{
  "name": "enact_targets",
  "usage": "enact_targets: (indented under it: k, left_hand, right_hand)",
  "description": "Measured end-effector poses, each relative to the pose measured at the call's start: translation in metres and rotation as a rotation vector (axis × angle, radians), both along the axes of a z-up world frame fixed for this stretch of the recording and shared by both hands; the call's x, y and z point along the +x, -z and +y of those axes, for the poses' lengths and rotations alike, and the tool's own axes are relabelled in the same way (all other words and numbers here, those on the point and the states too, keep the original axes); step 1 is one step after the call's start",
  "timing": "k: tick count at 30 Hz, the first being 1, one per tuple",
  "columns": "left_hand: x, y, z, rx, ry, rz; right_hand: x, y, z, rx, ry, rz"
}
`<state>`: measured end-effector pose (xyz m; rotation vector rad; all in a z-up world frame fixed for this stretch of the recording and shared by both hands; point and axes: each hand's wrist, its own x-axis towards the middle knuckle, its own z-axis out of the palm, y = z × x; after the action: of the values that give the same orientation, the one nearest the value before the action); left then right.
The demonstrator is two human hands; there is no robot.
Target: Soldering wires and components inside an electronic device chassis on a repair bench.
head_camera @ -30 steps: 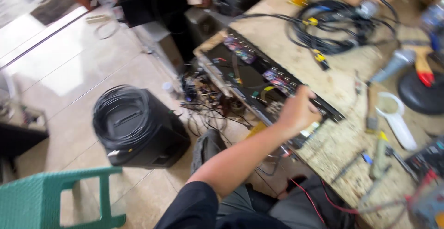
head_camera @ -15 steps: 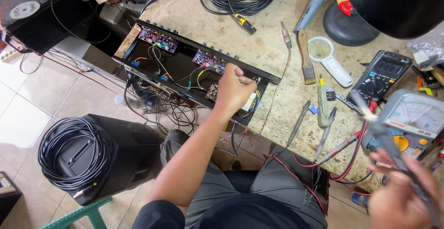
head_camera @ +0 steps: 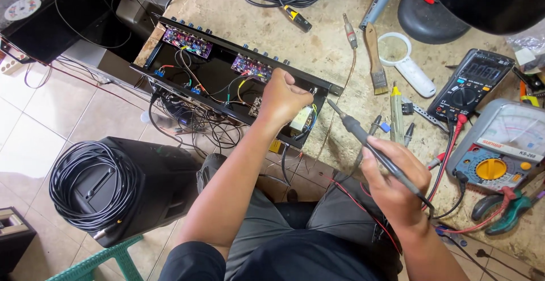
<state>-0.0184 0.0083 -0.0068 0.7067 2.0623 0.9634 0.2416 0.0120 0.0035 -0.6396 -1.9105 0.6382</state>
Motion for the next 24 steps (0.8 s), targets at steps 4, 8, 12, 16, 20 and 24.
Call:
enact_targets:
  k: [4, 8, 12, 16, 20, 24]
  left_hand:
    - [-0.003, 0.005, 0.005, -0.02, 0.02, 0.024]
    - [-0.005, 0.008, 0.005, -0.004, 0.011, 0.022]
    - [-0.001, -0.006, 0.001, -0.004, -0.02, -0.009]
    - [0.0, -0.009, 0.003, -0.014, -0.011, 0.005]
    - [-0.001, -0.004, 0.005, -0.023, -0.017, 0.031]
    - [-0.003, -0.002, 0.005, -0.023, 0.007, 0.046]
  right_hand:
    - [-0.01, -0.002, 0.002, -0.002, -0.03, 0.004]
    - [-0.018, -0.007, 0.0, 0.003, -0.052, -0.03]
    - [-0.025, -0.01, -0.003, -0.012, -0.069, -0.043]
    - [-0.026, -0.008, -0.003, -0.012, -0.062, -0.054]
    - [-0.026, -0.005, -0.004, -0.008, -0.063, -0.067]
    - [-0.028, -0.007, -0.004, -0.013, -0.067, -0.059]
